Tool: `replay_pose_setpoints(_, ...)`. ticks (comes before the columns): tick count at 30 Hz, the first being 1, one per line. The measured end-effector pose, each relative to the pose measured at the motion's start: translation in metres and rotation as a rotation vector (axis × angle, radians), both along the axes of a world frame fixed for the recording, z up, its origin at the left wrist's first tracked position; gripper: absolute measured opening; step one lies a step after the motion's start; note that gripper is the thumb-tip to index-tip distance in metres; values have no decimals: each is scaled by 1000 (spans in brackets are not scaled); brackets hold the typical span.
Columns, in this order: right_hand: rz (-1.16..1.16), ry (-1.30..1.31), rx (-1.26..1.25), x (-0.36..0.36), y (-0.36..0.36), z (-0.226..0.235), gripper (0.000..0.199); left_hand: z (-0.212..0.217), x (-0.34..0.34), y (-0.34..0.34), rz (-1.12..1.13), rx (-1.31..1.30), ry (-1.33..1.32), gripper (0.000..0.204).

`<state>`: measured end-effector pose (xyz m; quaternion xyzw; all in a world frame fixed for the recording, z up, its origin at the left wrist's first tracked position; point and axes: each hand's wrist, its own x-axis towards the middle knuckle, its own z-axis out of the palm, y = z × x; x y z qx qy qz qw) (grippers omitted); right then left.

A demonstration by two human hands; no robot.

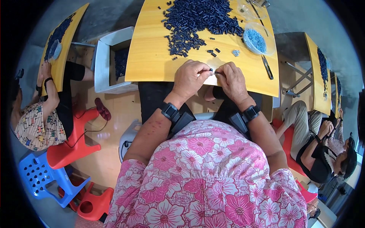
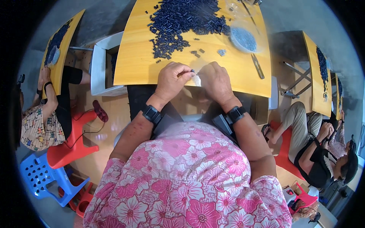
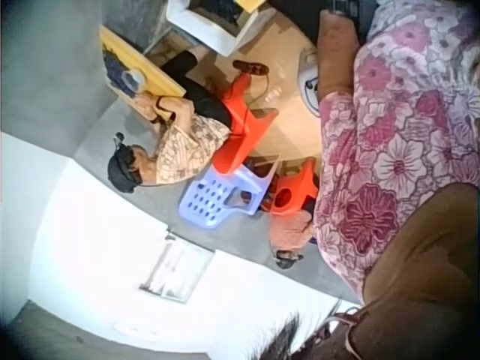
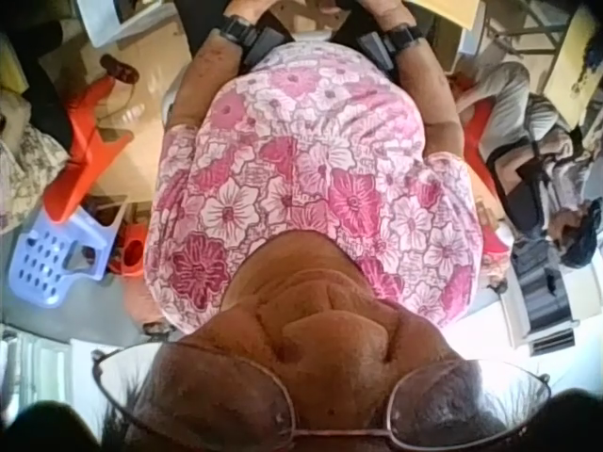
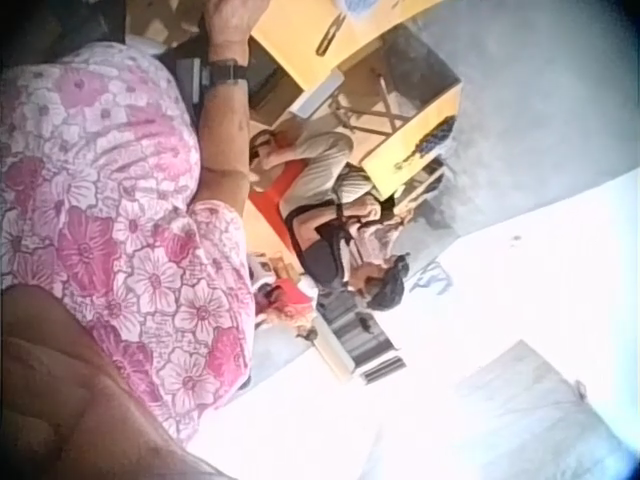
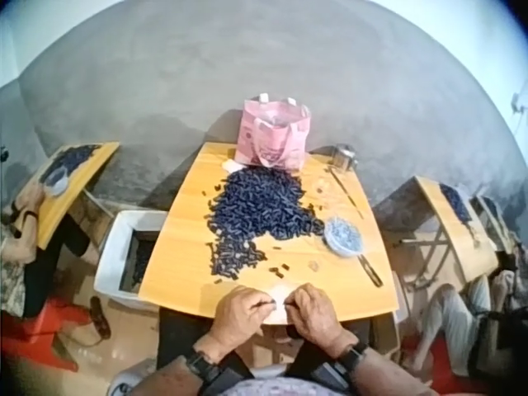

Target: Assembling small blue plastic components into black housings at a workstation.

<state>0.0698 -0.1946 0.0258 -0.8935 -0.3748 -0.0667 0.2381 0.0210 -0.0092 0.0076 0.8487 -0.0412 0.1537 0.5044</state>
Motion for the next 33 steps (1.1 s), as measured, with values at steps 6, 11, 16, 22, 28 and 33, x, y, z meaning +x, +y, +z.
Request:
replay_pose_setpoints(6,15,46,-15,0,4,4,12,0,2,-4,35,79,-14,12)
replay_pose_setpoints(11,9,98,15,2,7,-1,12,1,3,-5,45,117,-1,10)
replay_pose_setpoints(16,52,119,86,4,6,-5,11,1,4,-7,63,192,19,13)
replay_pose_setpoints(22,56,160,128,6,9,-12,12,-1,5,-7,78,200,8,13)
replay_pose_setpoints(28,6,169,133,7,13,-11,12,-5,9,-6,97,169,2,13)
replay_pose_setpoints(33,45,266,286,0,10,-4,24,-13,12,0,159,-24,-45,10)
